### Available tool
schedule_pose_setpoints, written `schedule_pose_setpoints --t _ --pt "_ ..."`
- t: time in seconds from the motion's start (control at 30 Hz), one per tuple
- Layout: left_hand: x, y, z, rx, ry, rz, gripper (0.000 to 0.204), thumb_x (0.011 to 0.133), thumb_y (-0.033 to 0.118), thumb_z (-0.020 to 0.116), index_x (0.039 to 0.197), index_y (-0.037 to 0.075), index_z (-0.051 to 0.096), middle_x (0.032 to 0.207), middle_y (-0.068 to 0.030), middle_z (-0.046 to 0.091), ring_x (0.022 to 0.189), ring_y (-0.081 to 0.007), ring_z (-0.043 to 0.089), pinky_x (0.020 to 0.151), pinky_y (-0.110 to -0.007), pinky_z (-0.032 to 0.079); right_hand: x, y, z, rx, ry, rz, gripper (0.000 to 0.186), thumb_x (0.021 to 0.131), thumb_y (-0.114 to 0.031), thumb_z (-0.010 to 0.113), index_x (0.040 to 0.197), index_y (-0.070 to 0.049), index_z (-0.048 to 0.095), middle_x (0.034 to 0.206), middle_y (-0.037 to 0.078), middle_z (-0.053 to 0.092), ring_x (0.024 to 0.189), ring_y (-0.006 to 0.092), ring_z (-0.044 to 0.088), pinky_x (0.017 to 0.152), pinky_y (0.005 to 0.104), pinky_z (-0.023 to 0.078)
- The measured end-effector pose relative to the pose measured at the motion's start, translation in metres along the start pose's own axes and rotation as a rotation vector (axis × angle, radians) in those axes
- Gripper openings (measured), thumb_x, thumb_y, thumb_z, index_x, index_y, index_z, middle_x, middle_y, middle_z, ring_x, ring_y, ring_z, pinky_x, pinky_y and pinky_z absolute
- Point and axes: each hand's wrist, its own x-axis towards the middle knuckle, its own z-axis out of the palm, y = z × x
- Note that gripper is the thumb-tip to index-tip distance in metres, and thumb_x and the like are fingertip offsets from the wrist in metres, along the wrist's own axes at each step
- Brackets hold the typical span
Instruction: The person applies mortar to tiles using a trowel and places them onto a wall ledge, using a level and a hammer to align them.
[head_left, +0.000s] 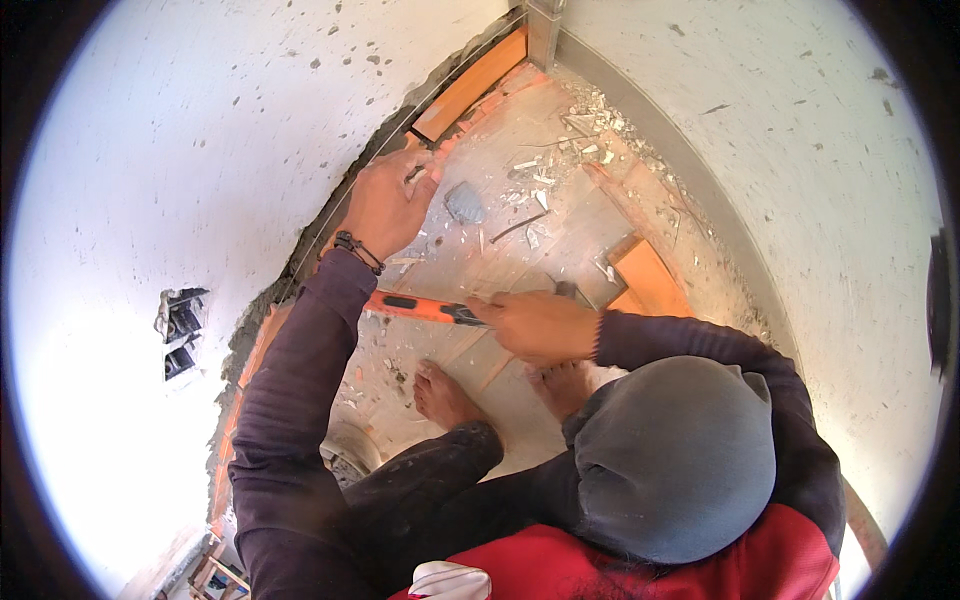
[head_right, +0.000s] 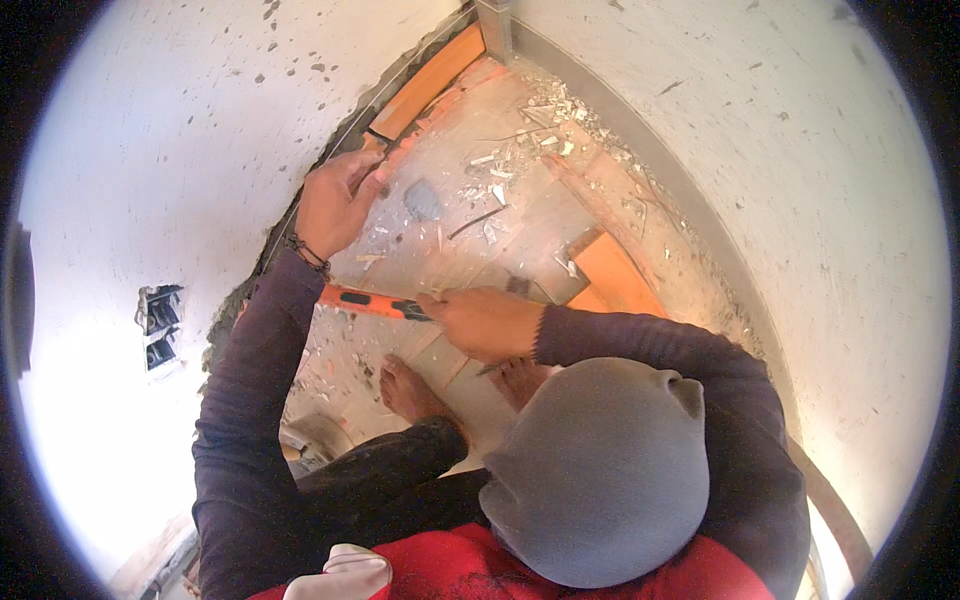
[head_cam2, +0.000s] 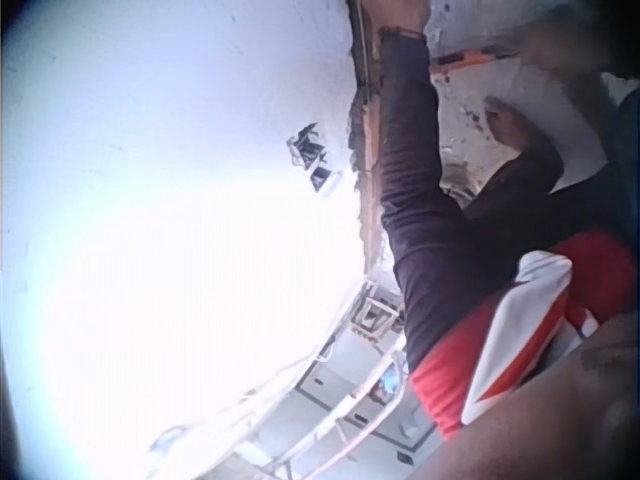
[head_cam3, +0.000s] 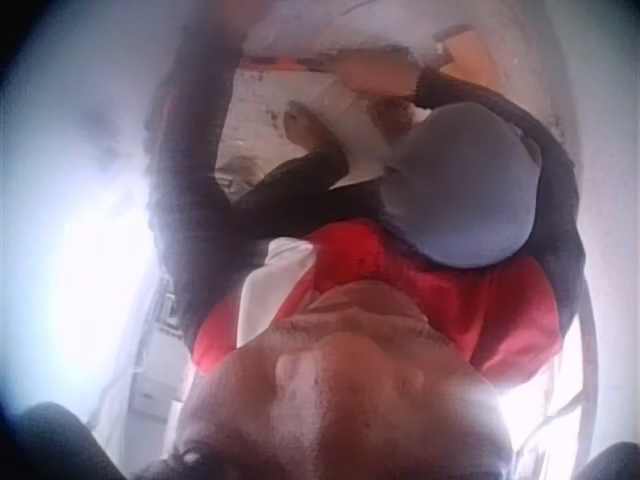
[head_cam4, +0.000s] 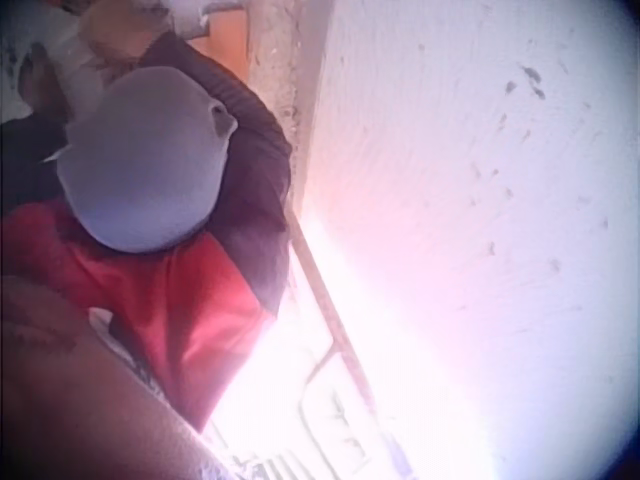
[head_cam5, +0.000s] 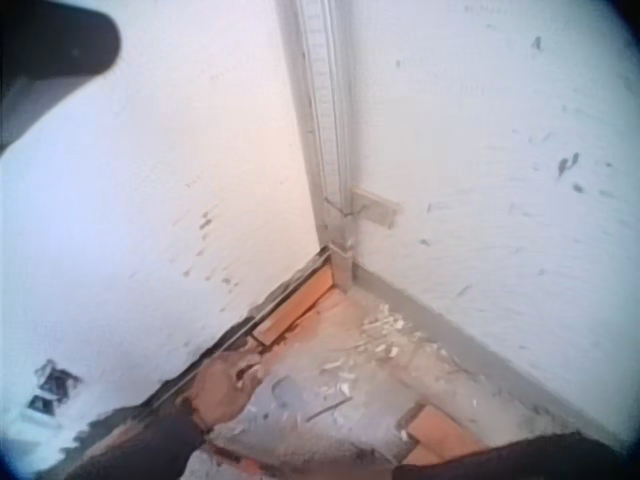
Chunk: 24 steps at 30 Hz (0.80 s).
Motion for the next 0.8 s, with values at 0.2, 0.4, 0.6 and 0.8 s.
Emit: schedule_pose_setpoints --t 0.2,0.4,0.6,0.8 --pt "0.003 -0.024 0.032 -0.128 0.032 -0.197 0.03 0.086 0.017 0.066 0.112 0.002 0.065 0.11 -0.0196 0.066 0.103 -0.0374 0.062 0.09 -0.043 0.048 -0.077 0.015 -0.08 0.18 0.139 0.249 0.052 0.088 -0.007 0.057 0.139 -0.002 0.046 0.094 0.024 0.064 0.088 0.0405 0.063 0.076 0.046 0.05" --pt "0.032 -0.016 0.073 0.263 0.337 -0.036 0.041 0.079 0.01 0.072 0.119 0.005 0.061 0.121 -0.017 0.06 0.114 -0.0333 0.055 0.097 -0.044 0.042 -0.07 0.052 -0.092 0.154 0.589 0.527 0.053 0.091 -0.009 0.057 0.141 -0.001 0.043 0.089 0.024 0.062 0.083 0.0396 0.062 0.075 0.0458 0.048" --pt "0.062 -0.027 0.089 0.463 0.345 -0.082 0.045 0.081 0.017 0.071 0.124 0.011 0.062 0.117 -0.0052 0.063 0.113 -0.0282 0.053 0.096 -0.043 0.04 -0.043 0.093 -0.084 -0.114 0.721 0.426 0.055 0.091 -0.01 0.056 0.144 -0.006 0.042 0.087 0.022 0.059 0.083 0.0393 0.06 0.075 0.0453 0.047" --pt "0.068 -0.041 0.095 0.488 0.356 -0.065 0.038 0.081 0.017 0.069 0.119 0.014 0.067 0.115 -0.0039 0.065 0.11 -0.0282 0.056 0.096 -0.045 0.04 -0.02 0.095 -0.096 -0.186 0.702 0.437 0.053 0.092 -0.012 0.055 0.143 -0.009 0.044 0.086 0.021 0.059 0.079 0.0387 0.06 0.073 0.0473 0.048"
